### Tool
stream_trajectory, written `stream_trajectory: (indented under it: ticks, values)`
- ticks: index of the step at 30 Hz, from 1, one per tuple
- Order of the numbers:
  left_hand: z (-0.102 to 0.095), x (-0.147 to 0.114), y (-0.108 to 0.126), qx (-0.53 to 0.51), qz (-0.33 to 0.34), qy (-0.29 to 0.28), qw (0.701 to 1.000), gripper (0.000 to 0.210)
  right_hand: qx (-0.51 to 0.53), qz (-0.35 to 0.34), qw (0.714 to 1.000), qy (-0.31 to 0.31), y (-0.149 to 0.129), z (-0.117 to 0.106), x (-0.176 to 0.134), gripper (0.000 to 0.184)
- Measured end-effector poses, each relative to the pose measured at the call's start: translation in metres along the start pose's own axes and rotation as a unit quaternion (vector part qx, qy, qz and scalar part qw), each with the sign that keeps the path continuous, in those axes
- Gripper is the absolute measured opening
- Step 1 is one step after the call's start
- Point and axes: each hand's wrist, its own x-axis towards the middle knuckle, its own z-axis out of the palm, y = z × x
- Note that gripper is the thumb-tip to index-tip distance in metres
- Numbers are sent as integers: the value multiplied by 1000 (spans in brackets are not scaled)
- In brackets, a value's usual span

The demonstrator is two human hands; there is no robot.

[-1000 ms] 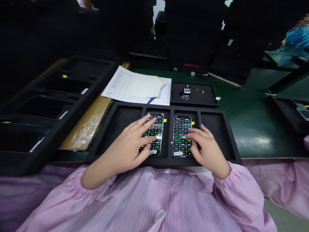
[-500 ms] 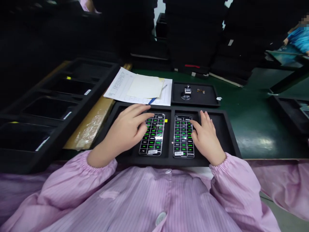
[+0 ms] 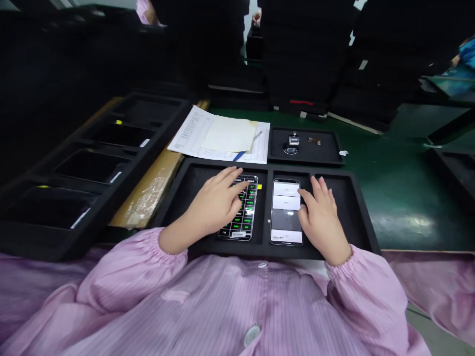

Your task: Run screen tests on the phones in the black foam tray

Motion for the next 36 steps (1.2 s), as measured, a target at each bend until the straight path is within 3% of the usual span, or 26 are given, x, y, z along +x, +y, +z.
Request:
stream_trajectory:
  ticks: [6,12,21,28,32,36]
  values:
    - [0,-1,1,20,-59,-8,998,47,-30,13,999,-42,-8,5,2,43]
    - [0,-7,-1,19,-61,-22,998,46,11,-22,1000,12,-12,-2,-13,39]
    - [-5,-30,10,-23,-40,19,999,46,13,-25,1000,2,-15,1,-26,37]
    - [3,-33,14,-18,-39,-12,999,43,66,-52,995,46,-16,-6,-34,35]
    - [-3,-42,14,-20,-30,22,999,48,76,-80,992,54,-16,-7,-38,31]
    - [-9,-57,15,-43,4,77,996,44,58,-83,995,20,-19,-4,-42,29]
